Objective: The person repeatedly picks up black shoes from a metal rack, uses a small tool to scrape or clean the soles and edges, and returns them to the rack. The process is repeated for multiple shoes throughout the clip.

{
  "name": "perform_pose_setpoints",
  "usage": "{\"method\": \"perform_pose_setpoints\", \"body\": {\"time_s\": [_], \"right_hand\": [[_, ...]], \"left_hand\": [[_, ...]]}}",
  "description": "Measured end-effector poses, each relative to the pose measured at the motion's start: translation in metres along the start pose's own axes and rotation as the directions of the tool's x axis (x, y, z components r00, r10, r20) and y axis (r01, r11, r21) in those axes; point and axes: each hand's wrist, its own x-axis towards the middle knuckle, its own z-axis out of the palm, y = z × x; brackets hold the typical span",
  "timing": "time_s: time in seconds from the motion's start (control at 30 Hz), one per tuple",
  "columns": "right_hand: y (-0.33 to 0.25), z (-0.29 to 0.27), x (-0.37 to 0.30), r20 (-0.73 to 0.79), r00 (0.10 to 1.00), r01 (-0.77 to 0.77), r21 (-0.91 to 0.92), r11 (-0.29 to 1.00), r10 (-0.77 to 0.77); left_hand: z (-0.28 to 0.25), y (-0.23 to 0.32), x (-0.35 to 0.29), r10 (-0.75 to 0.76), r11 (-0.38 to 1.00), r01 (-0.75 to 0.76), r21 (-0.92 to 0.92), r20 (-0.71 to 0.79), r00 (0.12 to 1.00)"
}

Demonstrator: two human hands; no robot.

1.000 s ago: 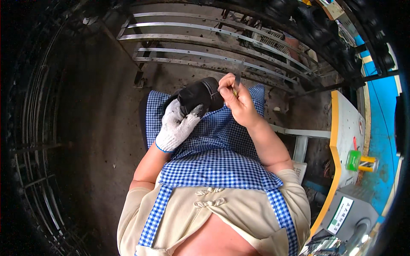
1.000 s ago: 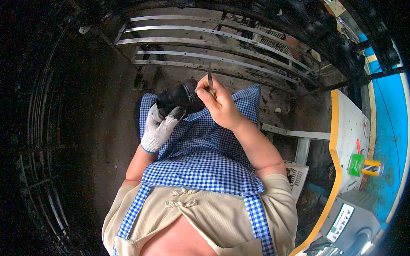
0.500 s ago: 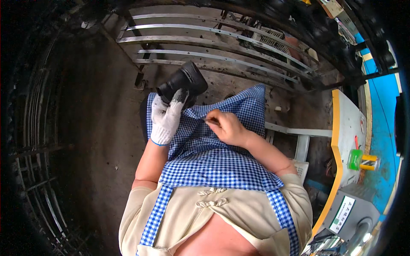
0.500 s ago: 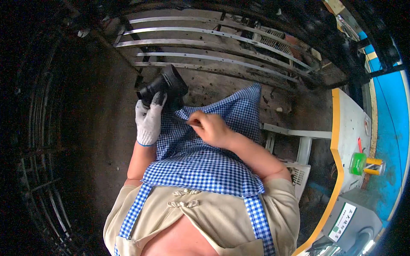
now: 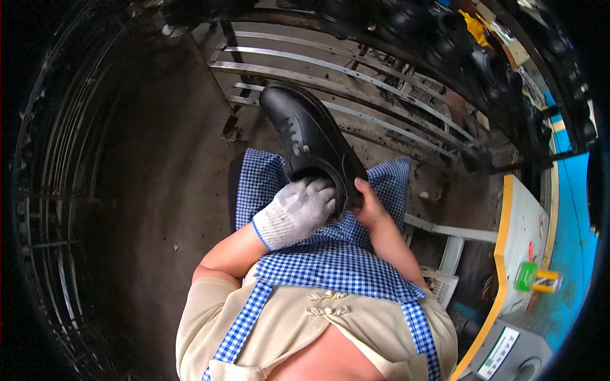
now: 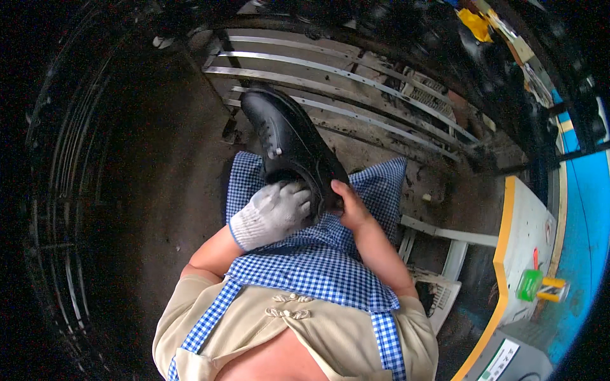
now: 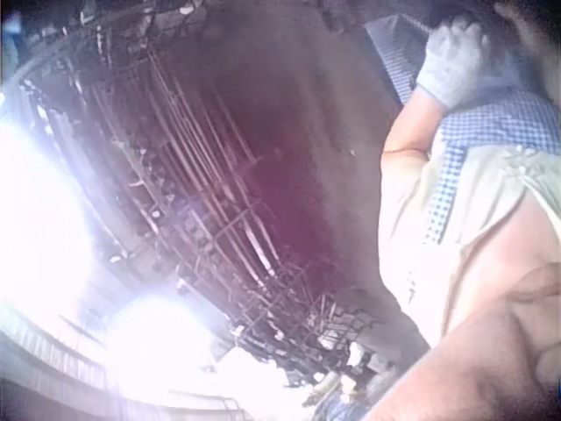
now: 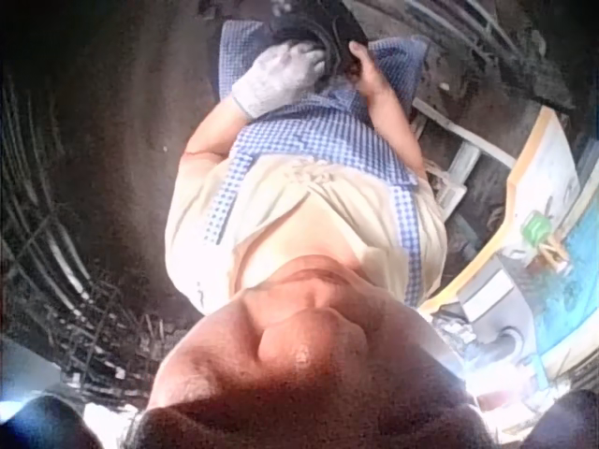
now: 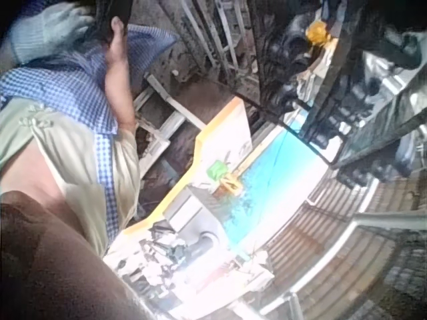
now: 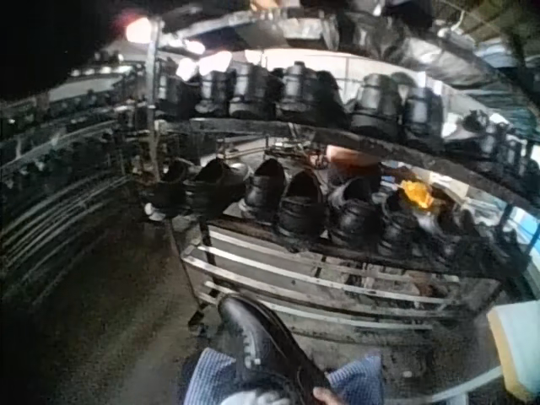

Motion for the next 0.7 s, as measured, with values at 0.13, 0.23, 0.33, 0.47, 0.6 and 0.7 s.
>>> {"method": "perform_pose_setpoints", "body": {"time_s": [0.13, 0.23, 0.33, 0.47, 0.6, 0.7], "right_hand": [[0.004, 0.002, -0.007, 0.23, 0.966, 0.112, 0.024, 0.993, -0.114], [0.008, -0.006, -0.015, 0.22, 0.973, 0.082, -0.058, 0.995, -0.067], [0.014, -0.021, -0.017, 0.206, 0.978, -0.001, -0.095, 0.995, 0.021], [0.019, -0.029, -0.009, 0.053, 0.994, -0.075, -0.267, 0.961, 0.092], [-0.011, -0.013, 0.01, 0.035, 0.994, 0.101, -0.578, 0.81, -0.099], [-0.056, 0.008, -0.006, 0.27, 0.891, 0.441, -0.701, 0.56, -0.364]], "left_hand": [[-0.057, -0.007, -0.015, 0.031, 0.915, -0.108, -0.389, -0.199, 0.979], [-0.047, -0.024, -0.023, -0.331, 0.902, 0.021, -0.431, -0.661, 0.673], [-0.041, -0.022, -0.01, -0.788, 0.347, -0.155, -0.925, -0.377, 0.486], [-0.028, -0.035, -0.009, -0.776, 0.224, -0.211, -0.951, -0.305, 0.551], [-0.035, -0.032, -0.007, -0.719, 0.413, -0.068, -0.908, -0.371, 0.588], [-0.035, -0.037, -0.01, -0.598, 0.529, 0.012, -0.849, -0.362, 0.715]]}}
